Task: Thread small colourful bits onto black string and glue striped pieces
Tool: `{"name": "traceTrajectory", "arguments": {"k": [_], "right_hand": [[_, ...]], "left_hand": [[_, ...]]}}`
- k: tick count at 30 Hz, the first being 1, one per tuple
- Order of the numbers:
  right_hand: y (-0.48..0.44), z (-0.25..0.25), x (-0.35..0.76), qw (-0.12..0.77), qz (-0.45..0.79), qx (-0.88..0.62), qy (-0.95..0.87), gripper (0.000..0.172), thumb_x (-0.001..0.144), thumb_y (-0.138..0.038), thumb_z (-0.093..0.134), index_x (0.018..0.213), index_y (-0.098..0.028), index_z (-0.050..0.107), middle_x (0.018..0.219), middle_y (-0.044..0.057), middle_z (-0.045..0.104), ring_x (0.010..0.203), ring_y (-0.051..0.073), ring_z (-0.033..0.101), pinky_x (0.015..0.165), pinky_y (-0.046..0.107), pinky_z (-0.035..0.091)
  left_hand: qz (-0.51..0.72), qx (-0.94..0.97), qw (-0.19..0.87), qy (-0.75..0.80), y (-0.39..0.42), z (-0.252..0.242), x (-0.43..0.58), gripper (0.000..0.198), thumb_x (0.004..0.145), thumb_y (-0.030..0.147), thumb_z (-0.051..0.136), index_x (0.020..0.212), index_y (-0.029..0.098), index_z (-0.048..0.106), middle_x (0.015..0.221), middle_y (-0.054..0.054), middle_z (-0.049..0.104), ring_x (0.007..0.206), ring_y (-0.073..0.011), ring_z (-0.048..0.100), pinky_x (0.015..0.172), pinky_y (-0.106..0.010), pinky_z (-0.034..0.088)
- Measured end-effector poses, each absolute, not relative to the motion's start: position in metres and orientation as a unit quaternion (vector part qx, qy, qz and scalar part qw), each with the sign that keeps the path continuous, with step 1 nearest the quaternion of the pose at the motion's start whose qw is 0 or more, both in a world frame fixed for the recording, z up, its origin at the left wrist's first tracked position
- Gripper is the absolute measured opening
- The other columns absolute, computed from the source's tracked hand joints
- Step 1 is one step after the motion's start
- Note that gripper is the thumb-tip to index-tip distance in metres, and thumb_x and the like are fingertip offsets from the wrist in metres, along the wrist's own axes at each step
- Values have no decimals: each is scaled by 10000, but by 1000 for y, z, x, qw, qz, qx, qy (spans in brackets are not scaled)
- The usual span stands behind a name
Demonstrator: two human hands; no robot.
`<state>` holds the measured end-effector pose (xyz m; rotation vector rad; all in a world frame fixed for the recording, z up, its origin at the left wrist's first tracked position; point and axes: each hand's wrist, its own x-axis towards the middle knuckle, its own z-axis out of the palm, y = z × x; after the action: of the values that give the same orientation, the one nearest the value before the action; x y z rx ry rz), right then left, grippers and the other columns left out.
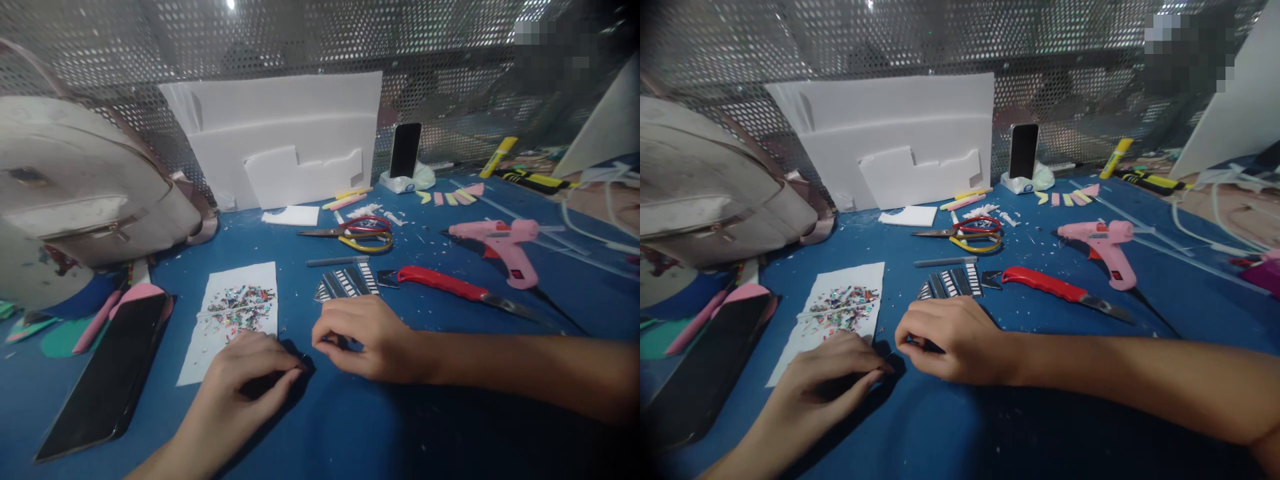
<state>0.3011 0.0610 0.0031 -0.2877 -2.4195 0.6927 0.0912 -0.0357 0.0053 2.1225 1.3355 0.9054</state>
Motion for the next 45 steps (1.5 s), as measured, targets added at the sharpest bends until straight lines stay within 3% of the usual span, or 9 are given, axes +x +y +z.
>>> {"name": "traceTrajectory", "arguments": {"k": [45], "right_hand": [[62, 2, 300, 290, 249, -103, -918, 68, 893, -161, 522, 860, -168, 580, 718, -33, 527, 625, 76, 442, 593, 220, 346]], "left_hand": [[332, 775, 230, 487, -34, 10, 96, 149, 874, 161, 592, 851, 242, 714, 745, 15, 714, 690, -146, 631, 659, -300, 448]]}}
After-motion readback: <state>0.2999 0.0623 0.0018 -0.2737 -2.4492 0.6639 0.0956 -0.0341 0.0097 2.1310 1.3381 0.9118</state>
